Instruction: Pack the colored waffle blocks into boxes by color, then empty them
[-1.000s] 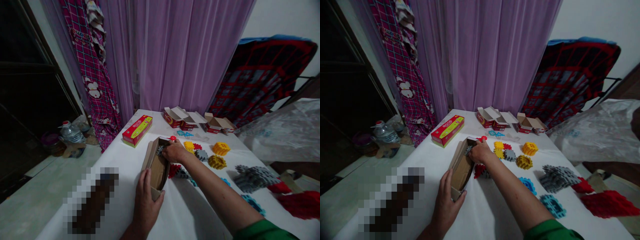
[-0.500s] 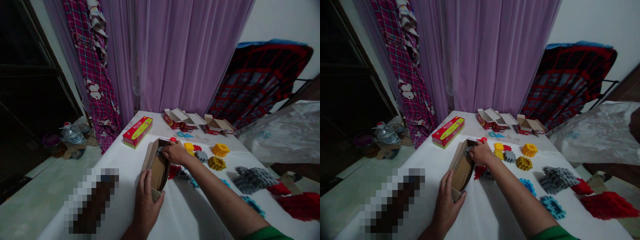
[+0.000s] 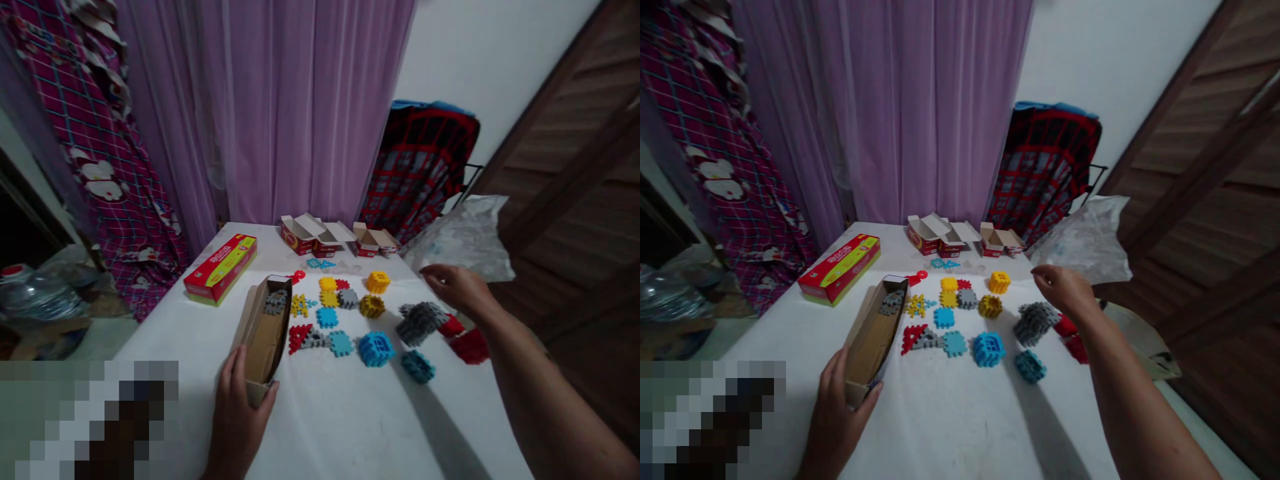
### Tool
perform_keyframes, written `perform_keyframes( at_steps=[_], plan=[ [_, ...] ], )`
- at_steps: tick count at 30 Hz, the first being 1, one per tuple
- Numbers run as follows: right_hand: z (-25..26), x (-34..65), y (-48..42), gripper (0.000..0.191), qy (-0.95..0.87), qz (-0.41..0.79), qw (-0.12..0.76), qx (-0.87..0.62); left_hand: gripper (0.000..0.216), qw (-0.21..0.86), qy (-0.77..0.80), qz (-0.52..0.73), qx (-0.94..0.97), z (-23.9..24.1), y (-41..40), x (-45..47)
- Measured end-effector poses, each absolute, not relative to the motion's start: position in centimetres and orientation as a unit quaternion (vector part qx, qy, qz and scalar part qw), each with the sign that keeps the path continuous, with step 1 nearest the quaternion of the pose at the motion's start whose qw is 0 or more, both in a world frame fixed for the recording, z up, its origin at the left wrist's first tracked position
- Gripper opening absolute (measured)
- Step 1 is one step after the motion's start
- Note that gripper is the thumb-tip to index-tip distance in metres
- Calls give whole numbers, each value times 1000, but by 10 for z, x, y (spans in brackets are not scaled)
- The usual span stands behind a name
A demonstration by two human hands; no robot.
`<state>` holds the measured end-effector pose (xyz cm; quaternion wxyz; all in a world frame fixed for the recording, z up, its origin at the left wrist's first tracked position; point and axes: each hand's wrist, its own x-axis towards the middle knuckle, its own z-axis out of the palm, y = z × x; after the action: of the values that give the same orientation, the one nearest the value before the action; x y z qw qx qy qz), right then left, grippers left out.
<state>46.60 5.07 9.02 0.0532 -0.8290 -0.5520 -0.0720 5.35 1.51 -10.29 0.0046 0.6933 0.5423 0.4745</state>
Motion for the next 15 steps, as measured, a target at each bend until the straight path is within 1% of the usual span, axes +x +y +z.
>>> perform_keyframes(
  at_steps=[4,8,11,13,15],
  plan=[
    [79,506,28,42,-530,-32,40,-846,76,-2,537,478,695,-100,20,52],
    [57,503,20,63,-537,0,28,-843,79,5,560,461,689,-97,19,52],
    [46,490,17,71,-529,20,0,-848,79,20,569,453,686,-97,18,52],
    [40,483,16,72,-525,20,-20,-851,78,28,573,453,683,-97,18,52],
    [36,478,17,67,-523,16,-30,-852,78,34,573,453,682,-97,18,52]
  ],
)
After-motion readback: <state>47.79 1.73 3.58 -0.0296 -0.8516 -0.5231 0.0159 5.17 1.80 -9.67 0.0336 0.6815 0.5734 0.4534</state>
